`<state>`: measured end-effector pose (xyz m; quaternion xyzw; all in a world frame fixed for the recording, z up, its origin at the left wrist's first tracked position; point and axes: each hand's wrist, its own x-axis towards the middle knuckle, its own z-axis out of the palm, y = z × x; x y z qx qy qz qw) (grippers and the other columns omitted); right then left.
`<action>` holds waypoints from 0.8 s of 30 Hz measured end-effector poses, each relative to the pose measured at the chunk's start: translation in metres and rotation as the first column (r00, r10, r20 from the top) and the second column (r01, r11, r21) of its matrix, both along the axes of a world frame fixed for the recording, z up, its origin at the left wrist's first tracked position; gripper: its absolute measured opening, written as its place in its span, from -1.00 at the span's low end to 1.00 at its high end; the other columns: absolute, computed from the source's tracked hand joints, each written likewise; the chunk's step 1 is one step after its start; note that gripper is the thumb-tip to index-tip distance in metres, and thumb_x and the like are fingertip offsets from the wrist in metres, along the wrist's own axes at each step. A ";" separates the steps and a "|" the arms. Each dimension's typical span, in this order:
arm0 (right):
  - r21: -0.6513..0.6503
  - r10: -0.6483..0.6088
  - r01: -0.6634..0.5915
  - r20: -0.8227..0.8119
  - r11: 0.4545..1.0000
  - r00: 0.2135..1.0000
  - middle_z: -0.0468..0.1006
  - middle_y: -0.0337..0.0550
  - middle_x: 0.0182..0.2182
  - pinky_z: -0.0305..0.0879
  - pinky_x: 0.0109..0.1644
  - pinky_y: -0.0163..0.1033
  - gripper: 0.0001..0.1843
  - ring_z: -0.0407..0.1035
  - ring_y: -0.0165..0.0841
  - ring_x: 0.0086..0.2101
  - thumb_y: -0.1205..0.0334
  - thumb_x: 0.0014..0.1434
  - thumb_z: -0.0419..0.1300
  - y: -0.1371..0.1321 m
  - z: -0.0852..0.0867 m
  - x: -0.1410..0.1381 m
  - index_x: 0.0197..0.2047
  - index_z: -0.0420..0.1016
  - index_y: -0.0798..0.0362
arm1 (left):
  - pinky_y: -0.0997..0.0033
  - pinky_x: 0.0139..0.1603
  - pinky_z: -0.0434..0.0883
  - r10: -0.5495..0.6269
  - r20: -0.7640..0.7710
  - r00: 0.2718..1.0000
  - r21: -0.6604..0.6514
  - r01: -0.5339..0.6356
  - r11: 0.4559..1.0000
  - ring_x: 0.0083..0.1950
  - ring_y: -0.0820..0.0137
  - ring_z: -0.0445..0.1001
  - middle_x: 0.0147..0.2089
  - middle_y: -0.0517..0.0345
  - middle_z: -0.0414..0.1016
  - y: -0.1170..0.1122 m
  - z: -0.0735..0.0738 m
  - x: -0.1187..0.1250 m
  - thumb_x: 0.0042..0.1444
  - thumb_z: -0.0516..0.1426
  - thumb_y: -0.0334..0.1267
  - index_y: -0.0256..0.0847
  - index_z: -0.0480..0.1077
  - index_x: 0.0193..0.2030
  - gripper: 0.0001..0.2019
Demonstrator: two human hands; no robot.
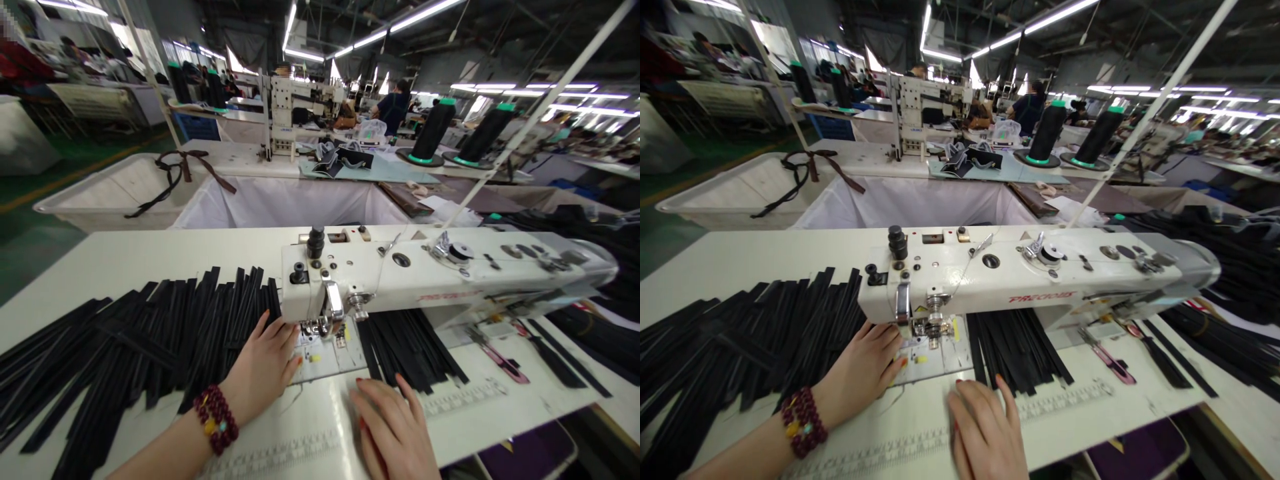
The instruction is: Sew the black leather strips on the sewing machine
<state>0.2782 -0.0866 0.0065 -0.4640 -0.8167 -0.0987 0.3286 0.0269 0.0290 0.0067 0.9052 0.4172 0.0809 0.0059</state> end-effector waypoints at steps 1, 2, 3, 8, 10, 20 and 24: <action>-0.022 -0.022 0.023 0.040 0.999 0.999 0.59 -0.01 -0.02 -0.11 0.43 -0.06 -0.66 0.47 -0.29 0.00 0.46 0.27 0.07 -0.002 0.001 0.006 0.04 0.54 0.14 | -0.06 0.39 0.14 0.000 0.002 1.000 -0.002 0.000 1.000 0.22 0.10 0.39 0.05 -0.04 0.57 0.000 0.000 0.000 0.34 0.08 -0.17 -0.24 0.54 -0.07 -0.75; -0.043 -0.047 0.051 0.086 0.998 0.995 0.57 0.01 0.01 -0.14 0.44 -0.06 -0.64 0.46 -0.27 0.02 0.44 0.26 0.06 -0.004 0.003 0.013 0.07 0.53 0.14 | -0.07 0.39 0.14 0.000 0.003 1.000 -0.003 0.000 1.000 0.22 0.10 0.40 0.04 -0.04 0.57 -0.001 0.000 0.000 0.34 0.09 -0.17 -0.24 0.54 -0.07 -0.75; -0.059 -0.077 0.085 0.127 0.995 0.989 0.56 0.02 0.05 -0.17 0.44 -0.06 -0.62 0.45 -0.26 0.04 0.42 0.26 0.05 -0.005 0.003 0.018 0.10 0.51 0.15 | -0.07 0.39 0.14 -0.001 0.005 1.000 -0.004 0.001 1.000 0.22 0.09 0.40 0.04 -0.05 0.58 -0.001 0.000 0.000 0.33 0.09 -0.17 -0.24 0.54 -0.08 -0.75; -0.033 -0.213 0.217 0.094 0.976 0.973 0.61 -0.11 0.01 -0.23 0.45 0.09 -0.63 0.46 -0.19 -0.02 0.34 0.35 -0.03 -0.010 -0.009 0.028 0.07 0.54 0.02 | -0.09 0.41 0.13 -0.036 0.067 0.997 -0.022 0.038 0.999 0.17 0.13 0.46 -0.03 0.00 0.61 0.002 0.008 -0.004 0.30 0.12 -0.24 -0.23 0.54 -0.10 -0.81; -0.044 -0.211 0.214 0.068 0.976 0.975 0.64 -0.15 -0.04 -0.25 0.45 0.12 -0.64 0.46 -0.19 -0.04 0.33 0.41 -0.05 -0.008 -0.016 0.025 0.04 0.55 -0.01 | -0.11 0.41 0.14 -0.060 0.089 0.994 -0.026 0.062 0.998 0.12 0.16 0.49 -0.07 0.04 0.62 0.012 0.012 -0.007 0.29 0.10 -0.32 -0.20 0.54 -0.15 -0.83; -0.049 -0.138 0.132 -0.171 0.990 0.976 0.61 -0.09 -0.11 0.31 0.16 -0.18 -0.71 0.51 -0.30 -0.11 0.41 0.37 0.06 -0.022 0.004 0.030 0.06 0.51 0.05 | 0.08 0.33 0.31 -0.198 0.045 0.979 0.042 0.196 0.980 0.11 0.20 0.52 -0.04 0.04 0.62 0.060 0.020 -0.009 0.20 0.12 -0.47 -0.19 0.55 -0.20 -0.82; -0.203 -0.387 0.336 -0.616 0.920 0.687 0.57 -0.05 -0.16 0.49 -0.11 -0.19 -0.85 0.55 -0.22 -0.19 0.22 0.38 0.16 -0.053 -0.011 0.023 -0.04 0.52 -0.01 | 0.02 0.39 0.19 -0.197 -0.023 0.980 0.041 0.198 0.979 0.18 0.20 0.48 0.04 0.03 0.61 0.037 0.027 -0.038 0.35 0.05 -0.33 -0.19 0.55 -0.01 -0.76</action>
